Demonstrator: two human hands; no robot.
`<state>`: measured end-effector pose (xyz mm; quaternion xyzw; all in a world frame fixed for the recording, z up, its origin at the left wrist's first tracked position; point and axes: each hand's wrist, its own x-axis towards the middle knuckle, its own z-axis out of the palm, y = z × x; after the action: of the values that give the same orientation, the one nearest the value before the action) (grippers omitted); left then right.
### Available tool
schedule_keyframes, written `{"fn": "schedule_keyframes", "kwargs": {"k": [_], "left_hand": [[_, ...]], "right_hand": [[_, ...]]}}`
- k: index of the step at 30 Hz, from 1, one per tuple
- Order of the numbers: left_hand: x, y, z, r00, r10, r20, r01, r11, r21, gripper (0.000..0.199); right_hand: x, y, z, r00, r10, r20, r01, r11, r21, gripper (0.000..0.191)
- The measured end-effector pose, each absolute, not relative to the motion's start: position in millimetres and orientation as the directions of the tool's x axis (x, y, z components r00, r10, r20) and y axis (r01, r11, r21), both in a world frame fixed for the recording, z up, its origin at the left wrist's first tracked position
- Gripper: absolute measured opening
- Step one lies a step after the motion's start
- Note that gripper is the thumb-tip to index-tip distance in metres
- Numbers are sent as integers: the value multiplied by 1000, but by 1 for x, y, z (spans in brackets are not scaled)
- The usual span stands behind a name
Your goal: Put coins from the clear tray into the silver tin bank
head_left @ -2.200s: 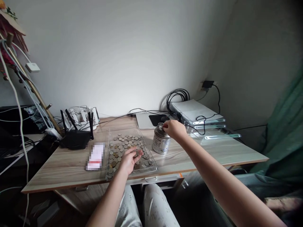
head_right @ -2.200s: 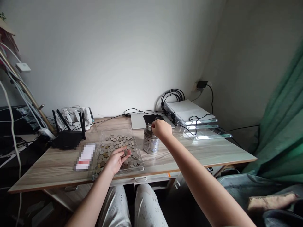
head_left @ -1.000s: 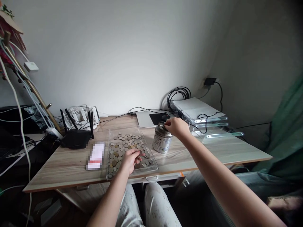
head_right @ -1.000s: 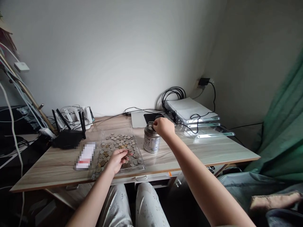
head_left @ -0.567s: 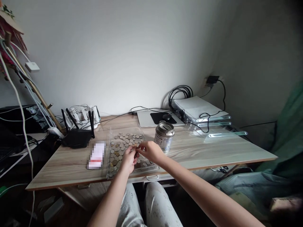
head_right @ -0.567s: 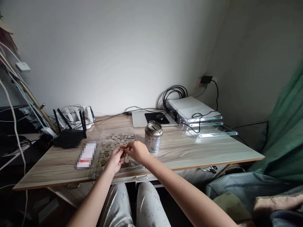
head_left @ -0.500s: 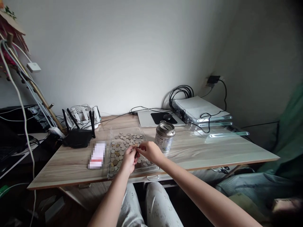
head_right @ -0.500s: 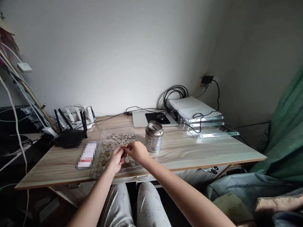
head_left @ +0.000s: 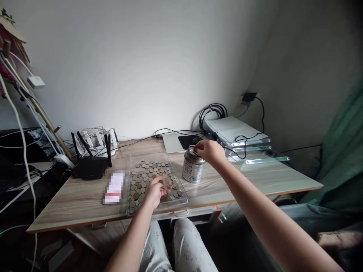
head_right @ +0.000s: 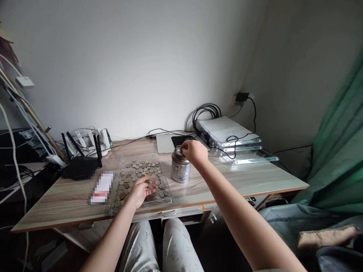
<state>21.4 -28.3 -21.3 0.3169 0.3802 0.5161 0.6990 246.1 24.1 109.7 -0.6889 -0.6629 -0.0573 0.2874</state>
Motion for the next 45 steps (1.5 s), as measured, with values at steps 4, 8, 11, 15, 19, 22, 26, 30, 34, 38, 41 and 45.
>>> {"fn": "schedule_keyframes", "kwargs": {"k": [4,8,11,15,19,22,26,30,34,38,41,45], "left_hand": [[22,-32,-18,182,969,-164,-464,232,855,27],[21,-30,-21,174,976,-132,-435,197,879,19],[21,-29,-22,178,975,-136,-401,198,894,16],[23,-29,-22,224,969,-103,-367,182,912,29],[23,-29,-22,192,978,-76,-384,147,911,30],[21,-28,-22,232,969,-88,-434,184,882,26],[20,-26,-21,289,941,-179,-466,301,832,19],[19,-29,-16,264,936,-235,-491,340,802,17],[18,-33,-11,278,929,-244,-502,358,787,35],[20,-32,-12,282,928,-243,-489,357,796,45],[22,-31,-15,271,931,-244,-471,349,810,41],[22,-31,-18,247,938,-244,-424,331,843,31]], "right_hand": [[254,31,105,81,908,410,973,18,-230,21],[244,25,105,64,884,463,984,23,-179,22],[224,9,103,4,799,601,976,128,-178,26],[181,-17,79,-321,796,514,872,460,-167,24],[150,-20,48,-488,826,284,768,560,-311,19],[145,-13,35,-482,826,292,701,564,-437,18],[151,-11,39,-469,814,342,667,580,-467,18],[179,-6,73,-267,821,505,715,520,-467,19],[225,13,110,57,826,561,869,236,-436,20],[251,29,114,118,890,440,950,28,-312,18],[254,33,108,105,916,388,966,-1,-259,18],[238,22,106,75,851,519,968,62,-242,21]]}}
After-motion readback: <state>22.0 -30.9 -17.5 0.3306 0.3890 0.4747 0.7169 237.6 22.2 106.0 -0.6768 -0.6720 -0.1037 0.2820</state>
